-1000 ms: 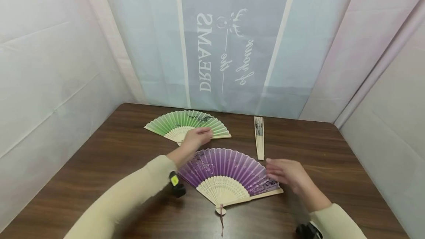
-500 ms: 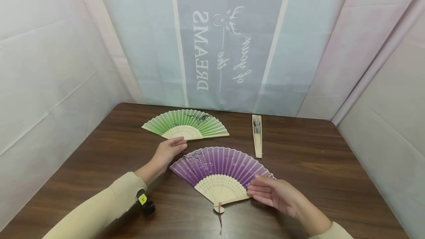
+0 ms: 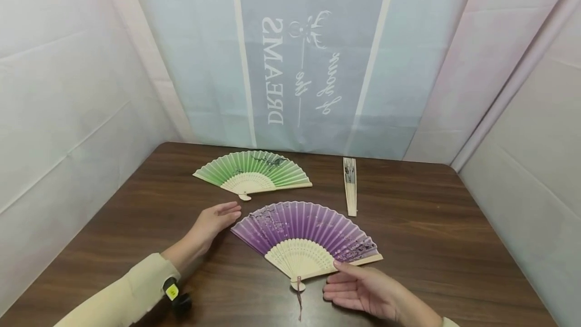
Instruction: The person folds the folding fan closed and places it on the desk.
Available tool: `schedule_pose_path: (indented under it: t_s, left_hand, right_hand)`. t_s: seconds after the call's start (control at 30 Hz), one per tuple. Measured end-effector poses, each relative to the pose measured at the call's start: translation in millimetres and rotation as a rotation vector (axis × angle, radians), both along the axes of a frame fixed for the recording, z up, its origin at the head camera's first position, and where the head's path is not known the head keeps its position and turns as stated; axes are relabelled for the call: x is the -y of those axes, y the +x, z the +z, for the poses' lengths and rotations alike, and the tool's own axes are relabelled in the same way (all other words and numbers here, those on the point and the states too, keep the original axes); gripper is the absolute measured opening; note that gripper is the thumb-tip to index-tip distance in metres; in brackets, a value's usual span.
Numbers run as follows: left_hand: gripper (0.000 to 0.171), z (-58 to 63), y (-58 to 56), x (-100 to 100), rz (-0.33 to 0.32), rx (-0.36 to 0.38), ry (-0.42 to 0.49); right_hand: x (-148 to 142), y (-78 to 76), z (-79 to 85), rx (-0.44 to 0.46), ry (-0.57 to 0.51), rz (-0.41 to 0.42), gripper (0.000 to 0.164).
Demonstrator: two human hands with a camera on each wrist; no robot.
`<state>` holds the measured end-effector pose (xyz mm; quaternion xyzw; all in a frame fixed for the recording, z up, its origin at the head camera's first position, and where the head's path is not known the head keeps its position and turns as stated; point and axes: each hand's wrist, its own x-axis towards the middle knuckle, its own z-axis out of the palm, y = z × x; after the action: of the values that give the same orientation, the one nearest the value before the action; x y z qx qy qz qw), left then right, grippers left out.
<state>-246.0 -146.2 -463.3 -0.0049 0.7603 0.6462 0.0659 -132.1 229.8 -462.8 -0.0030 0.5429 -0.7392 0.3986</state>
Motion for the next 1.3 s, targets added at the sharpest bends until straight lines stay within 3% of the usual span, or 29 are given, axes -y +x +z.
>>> schedule_pose_path:
  t_s: [0.23, 0.47, 0.67, 0.87, 1.03, 1.3]
  left_hand:
    - [0.045, -2.7, 8.2, 8, 0.001, 0.036, -0.009]
    - [0.041, -2.2, 15.2, 10, 0.000, 0.033, -0.004]
    - [0.039, -5.1, 14.5, 9, 0.020, 0.018, 0.000]
    - [0.039, -3.5, 15.6, 7, 0.008, -0.009, -0.021]
    - [0.039, -3.6, 17.8, 7, 0.039, 0.010, 0.033]
    - [0.042, -1.3, 16.9, 9, 0.102, 0.033, 0.224]
  right_hand:
    - [5, 4.2, -6.8, 0.036, -0.121, -0.001, 0.058]
    - [19, 8.7, -12.2, 0.009, -0.119, -0.171, 0.036]
    - [34, 3.7, -13.3, 0.032, -0.160, -0.257, 0.014]
    - [41, 0.6, -16.4, 0.013, -0.171, -0.336, 0.012]
    - [46, -0.4, -17.5, 0.008, -0.140, -0.397, 0.011]
    - [48, -1.9, -16.0, -0.024, -0.133, -0.460, 0.018]
